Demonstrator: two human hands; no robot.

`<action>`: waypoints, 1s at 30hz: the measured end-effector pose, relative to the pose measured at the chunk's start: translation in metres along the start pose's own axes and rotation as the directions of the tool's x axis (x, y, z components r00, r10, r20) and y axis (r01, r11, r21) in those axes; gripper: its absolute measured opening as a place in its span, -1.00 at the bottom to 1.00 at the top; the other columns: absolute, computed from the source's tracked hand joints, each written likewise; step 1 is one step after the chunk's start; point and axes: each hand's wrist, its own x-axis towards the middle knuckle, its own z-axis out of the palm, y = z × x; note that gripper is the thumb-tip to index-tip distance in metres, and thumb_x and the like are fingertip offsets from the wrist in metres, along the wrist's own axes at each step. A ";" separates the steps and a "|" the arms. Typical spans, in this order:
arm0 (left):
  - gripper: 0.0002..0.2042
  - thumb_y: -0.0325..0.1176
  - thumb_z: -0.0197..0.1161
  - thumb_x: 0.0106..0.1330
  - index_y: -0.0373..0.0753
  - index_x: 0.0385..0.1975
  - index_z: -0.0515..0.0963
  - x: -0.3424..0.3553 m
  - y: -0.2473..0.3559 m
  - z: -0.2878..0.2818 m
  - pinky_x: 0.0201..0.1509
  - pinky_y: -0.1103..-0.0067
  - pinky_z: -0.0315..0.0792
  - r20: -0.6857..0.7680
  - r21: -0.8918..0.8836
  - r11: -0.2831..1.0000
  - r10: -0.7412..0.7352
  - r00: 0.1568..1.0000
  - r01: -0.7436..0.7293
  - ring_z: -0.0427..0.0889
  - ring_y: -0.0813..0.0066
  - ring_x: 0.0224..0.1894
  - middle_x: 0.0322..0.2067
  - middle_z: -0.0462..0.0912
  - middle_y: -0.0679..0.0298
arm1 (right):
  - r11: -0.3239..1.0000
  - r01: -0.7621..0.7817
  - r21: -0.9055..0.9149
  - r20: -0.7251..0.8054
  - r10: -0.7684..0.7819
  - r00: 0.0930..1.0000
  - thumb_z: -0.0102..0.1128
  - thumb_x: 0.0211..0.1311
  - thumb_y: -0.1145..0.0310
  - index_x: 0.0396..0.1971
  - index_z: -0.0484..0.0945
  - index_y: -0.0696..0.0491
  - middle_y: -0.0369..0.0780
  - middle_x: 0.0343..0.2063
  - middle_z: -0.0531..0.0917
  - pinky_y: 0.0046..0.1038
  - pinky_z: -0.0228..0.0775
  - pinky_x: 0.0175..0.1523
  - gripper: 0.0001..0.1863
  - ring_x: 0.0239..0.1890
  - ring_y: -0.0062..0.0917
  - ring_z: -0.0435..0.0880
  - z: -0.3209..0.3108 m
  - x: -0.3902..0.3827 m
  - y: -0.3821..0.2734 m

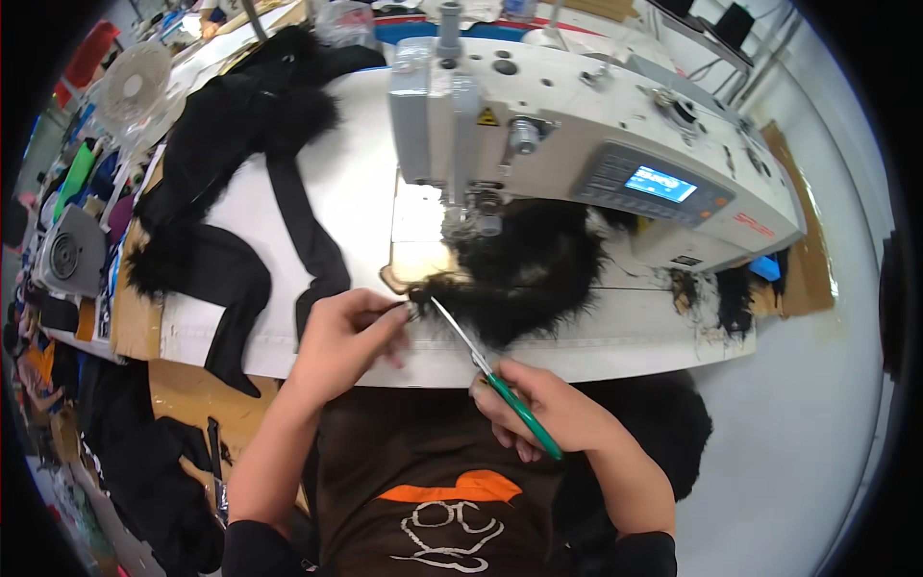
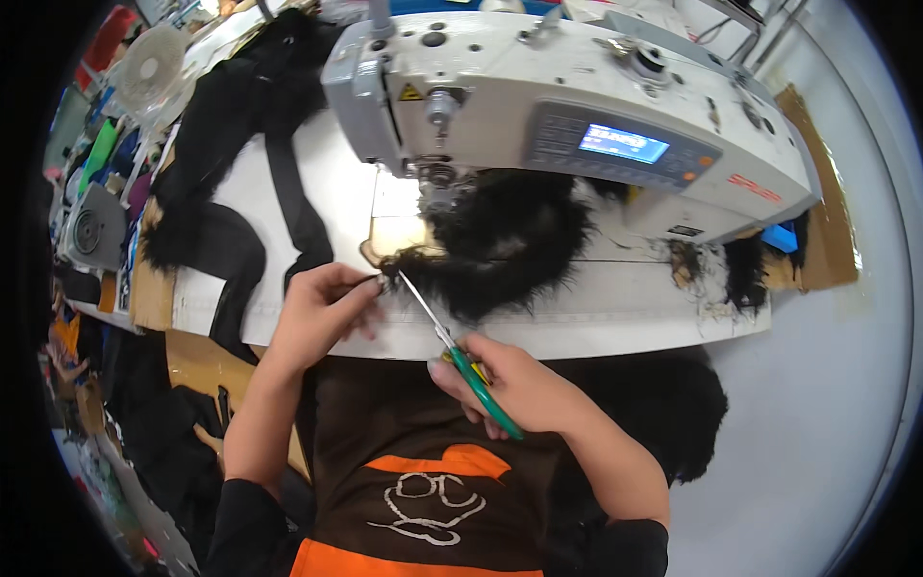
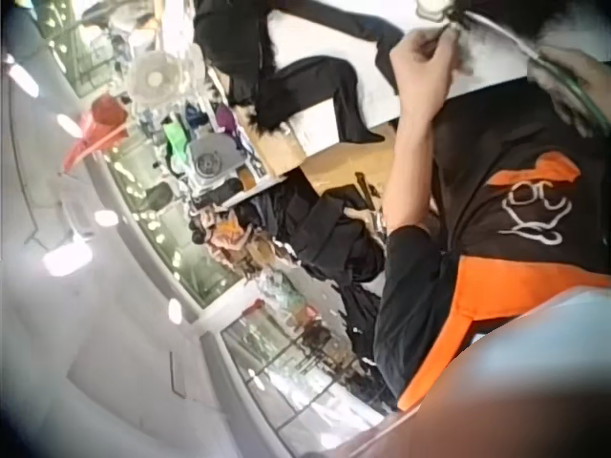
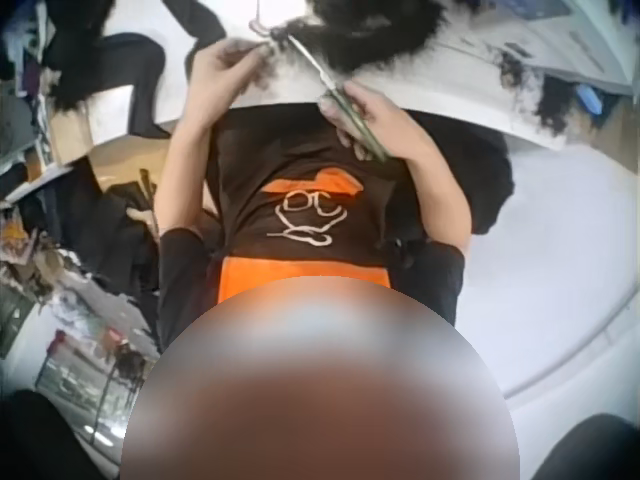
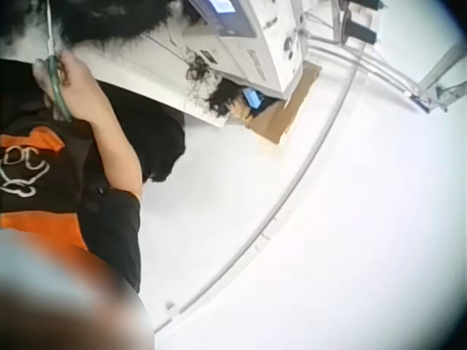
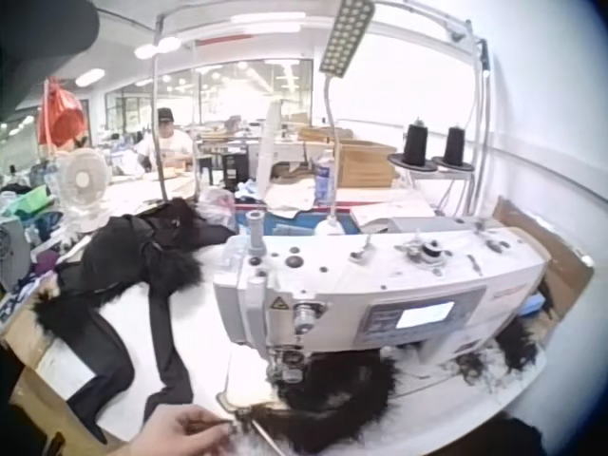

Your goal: Sewing faux fur trim onto a black fabric garment using an industrial sewing machine and trimming with scissors.

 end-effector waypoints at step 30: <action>-0.79 -0.62 0.35 0.26 -0.33 -0.13 0.57 0.014 -0.019 0.025 0.13 0.22 0.45 0.129 0.691 0.419 0.730 0.671 -0.588 0.53 -0.06 0.06 -0.14 0.62 0.06 | 0.831 -0.468 -0.301 -0.952 -0.237 0.191 0.32 0.26 0.15 0.04 0.61 0.21 0.18 -0.34 0.76 -0.01 0.60 -0.01 -0.51 -0.18 0.12 0.76 -0.109 -0.102 0.058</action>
